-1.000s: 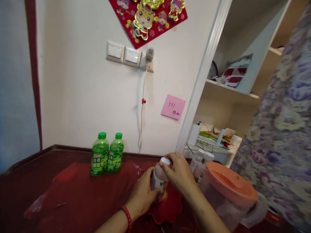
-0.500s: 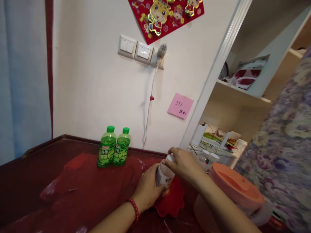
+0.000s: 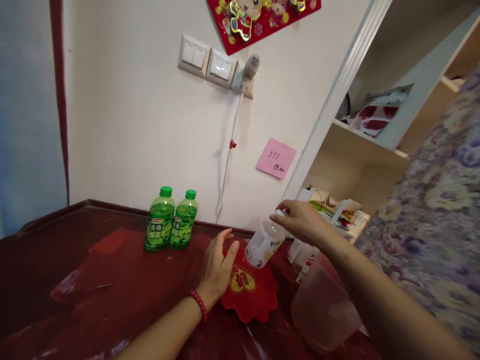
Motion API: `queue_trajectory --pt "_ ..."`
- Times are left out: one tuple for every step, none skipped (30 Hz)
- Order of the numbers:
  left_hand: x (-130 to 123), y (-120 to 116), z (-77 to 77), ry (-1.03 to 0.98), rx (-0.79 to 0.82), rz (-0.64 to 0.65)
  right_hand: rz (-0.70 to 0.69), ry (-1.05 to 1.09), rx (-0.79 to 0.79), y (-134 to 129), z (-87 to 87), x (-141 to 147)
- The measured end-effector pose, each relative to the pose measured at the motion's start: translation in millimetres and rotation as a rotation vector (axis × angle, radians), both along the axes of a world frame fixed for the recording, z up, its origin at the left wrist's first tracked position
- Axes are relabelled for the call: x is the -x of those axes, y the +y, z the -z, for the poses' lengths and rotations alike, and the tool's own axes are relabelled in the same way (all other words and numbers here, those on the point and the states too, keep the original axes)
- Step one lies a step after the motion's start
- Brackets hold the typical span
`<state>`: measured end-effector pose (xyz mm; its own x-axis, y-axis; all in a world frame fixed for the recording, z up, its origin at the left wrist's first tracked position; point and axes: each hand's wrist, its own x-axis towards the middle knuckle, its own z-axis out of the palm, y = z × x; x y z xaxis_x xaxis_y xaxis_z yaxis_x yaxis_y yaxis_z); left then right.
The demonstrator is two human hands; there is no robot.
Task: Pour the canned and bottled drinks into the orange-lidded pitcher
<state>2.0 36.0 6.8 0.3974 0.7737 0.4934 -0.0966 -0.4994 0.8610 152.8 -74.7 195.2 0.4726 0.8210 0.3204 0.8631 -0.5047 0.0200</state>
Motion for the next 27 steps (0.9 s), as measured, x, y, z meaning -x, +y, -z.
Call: queue_trajectory --pt "-0.6 0.9 0.1 -0.018 0.005 -0.014 0.034 -0.016 -0.003 -1.0 -6.7 -6.2" --pt "-1.0 1.3 0.2 -0.028 0.008 -0.02 0.072 -0.031 -0.001 -1.3 -12.3 -12.5" --pt "-1.3 1.5 0.4 -0.035 0.008 -0.023 0.111 -0.046 0.006 -0.7 -16.5 -18.7" --pt "-1.6 1.5 0.6 -0.04 0.005 -0.024 0.148 -0.058 0.019 0.7 -19.2 -24.7" --pt "-1.9 1.6 0.8 -0.045 0.004 -0.025 0.182 -0.067 0.04 3.0 -20.6 -30.4" --pt "-2.2 1.7 1.2 -0.051 0.004 -0.026 0.211 -0.072 0.068 6.0 -20.8 -36.1" --pt "-2.5 1.9 1.6 -0.056 0.006 -0.027 0.237 -0.075 0.101 9.5 -19.8 -41.5" --pt "-2.8 2.3 2.1 -0.058 0.008 -0.026 0.261 -0.076 0.137 13.5 -17.9 -46.9" --pt "-3.1 2.9 2.7 -0.057 0.01 -0.024 0.284 -0.076 0.174 17.6 -15.4 -52.2" --pt "-3.5 3.4 3.3 -0.054 0.012 -0.021 0.306 -0.076 0.208 21.8 -12.3 -57.3" --pt "-3.8 4.0 4.0 -0.05 0.014 -0.017 0.327 -0.075 0.24 25.7 -8.9 -62.3" --pt "-4.2 4.4 4.7 -0.048 0.016 -0.013 0.346 -0.075 0.269 29.2 -5.1 -67.0" --pt "-4.5 4.7 5.3 -0.047 0.019 -0.009 0.361 -0.075 0.295 32.1 -1.3 -71.4" --pt "-4.8 4.9 5.8 -0.047 0.023 -0.004 0.373 -0.076 0.319 34.5 2.8 -75.3" --pt "-5.0 4.8 6.2 -0.047 0.025 0.003 0.384 -0.077 0.341 36.2 6.9 -78.7" --pt "-5.3 4.7 6.5 -0.046 0.026 0.011 0.392 -0.078 0.361 37.5 11.1 -81.6" --pt "-5.5 4.5 6.6 -0.045 0.024 0.017 0.399 -0.079 0.379 38.3 15.3 -84.0" --pt "-5.7 4.3 6.8 -0.044 0.021 0.021 0.405 -0.08 0.394 38.9 19.3 -86.0" --pt "-6.0 4.3 6.9 -0.043 0.016 0.023 0.409 -0.08 0.406 39.3 23.1 -87.6" --pt "-6.2 4.3 7.1 -0.045 0.011 0.023 0.412 -0.079 0.416 39.8 26.6 -88.8" --pt "-6.5 4.5 7.5 -0.048 0.007 0.023 0.417 -0.077 0.425 40.3 29.5 -89.7" --pt "-6.8 4.8 8.0 -0.053 0.004 0.021 0.422 -0.073 0.433 41.0 31.9 -90.5" --pt "-7.1 5.3 8.8 -0.055 0.001 0.022 0.428 -0.068 0.439 41.8 33.7 -91.0" --pt "-7.3 5.8 9.6 -0.055 -0.002 0.024 0.435 -0.063 0.443 42.7 34.8 -91.5" --pt "-7.5 6.4 10.5 -0.053 -0.006 0.027 0.442 -0.058 0.446 43.6 35.5 -91.8" --pt "-7.7 6.9 11.3 -0.051 -0.009 0.029 0.45 -0.055 0.446 44.5 35.7 -92.0" --pt "-7.9 7.3 12.0 -0.048 -0.014 0.03 0.456 -0.053 0.443 45.4 35.7 -92.1"
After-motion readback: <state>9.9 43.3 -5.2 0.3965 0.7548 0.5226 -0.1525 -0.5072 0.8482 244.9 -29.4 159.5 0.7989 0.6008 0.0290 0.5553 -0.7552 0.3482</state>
